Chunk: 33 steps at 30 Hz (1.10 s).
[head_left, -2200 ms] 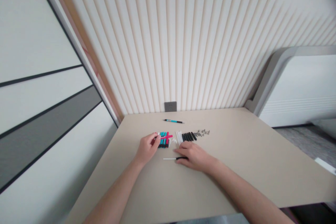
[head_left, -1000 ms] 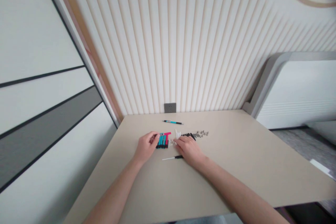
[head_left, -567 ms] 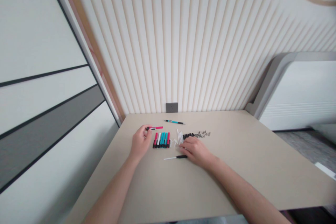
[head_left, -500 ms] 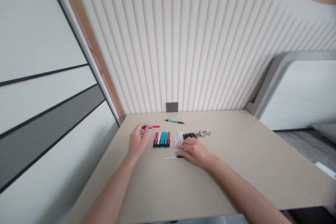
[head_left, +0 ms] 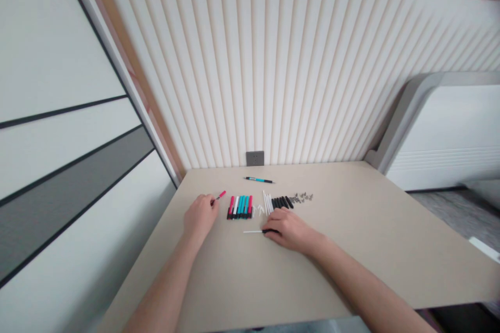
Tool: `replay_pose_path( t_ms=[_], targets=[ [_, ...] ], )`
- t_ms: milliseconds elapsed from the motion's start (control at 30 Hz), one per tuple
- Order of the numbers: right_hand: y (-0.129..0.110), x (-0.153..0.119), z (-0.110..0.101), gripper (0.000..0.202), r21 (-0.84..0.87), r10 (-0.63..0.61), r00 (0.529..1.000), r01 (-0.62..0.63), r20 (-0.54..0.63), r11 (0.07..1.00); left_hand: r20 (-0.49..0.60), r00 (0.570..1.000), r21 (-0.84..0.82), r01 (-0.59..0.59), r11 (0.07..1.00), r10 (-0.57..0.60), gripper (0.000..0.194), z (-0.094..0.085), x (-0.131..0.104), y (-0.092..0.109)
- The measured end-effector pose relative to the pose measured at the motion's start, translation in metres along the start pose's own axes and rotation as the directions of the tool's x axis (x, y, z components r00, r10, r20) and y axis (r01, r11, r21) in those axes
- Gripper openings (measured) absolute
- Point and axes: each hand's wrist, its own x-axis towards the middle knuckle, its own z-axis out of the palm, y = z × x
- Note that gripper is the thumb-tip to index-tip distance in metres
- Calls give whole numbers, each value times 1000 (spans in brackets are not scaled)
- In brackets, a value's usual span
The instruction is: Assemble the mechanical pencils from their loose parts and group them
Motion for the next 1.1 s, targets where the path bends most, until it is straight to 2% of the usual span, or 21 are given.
replay_pose_path(
  t_ms=[167,400,600,1033,1100],
  targets=[
    [-2,1,0,17,-5,-6,1000,6,-6,1000,101,995,39,-10,999,6,24,-1,-2,1],
    [-2,0,0,17,-15,6,1000,-6,-7,1000,171,983,-26,-59,998,62,25,-2,-5,6],
    [-1,0,1,16,-21,4,1000,-4,-18,1000,159,969,-138,-169,976,190,26,3,-7,5],
    [-1,1,2,15,-6,-11,998,11,-58,1000,153,977,-116,-133,984,150,16,3,-6,5],
    [-1,1,2,15,-7,5,998,-6,-67,1000,105,983,-124,-138,983,151,18,0,-6,8]
  ],
)
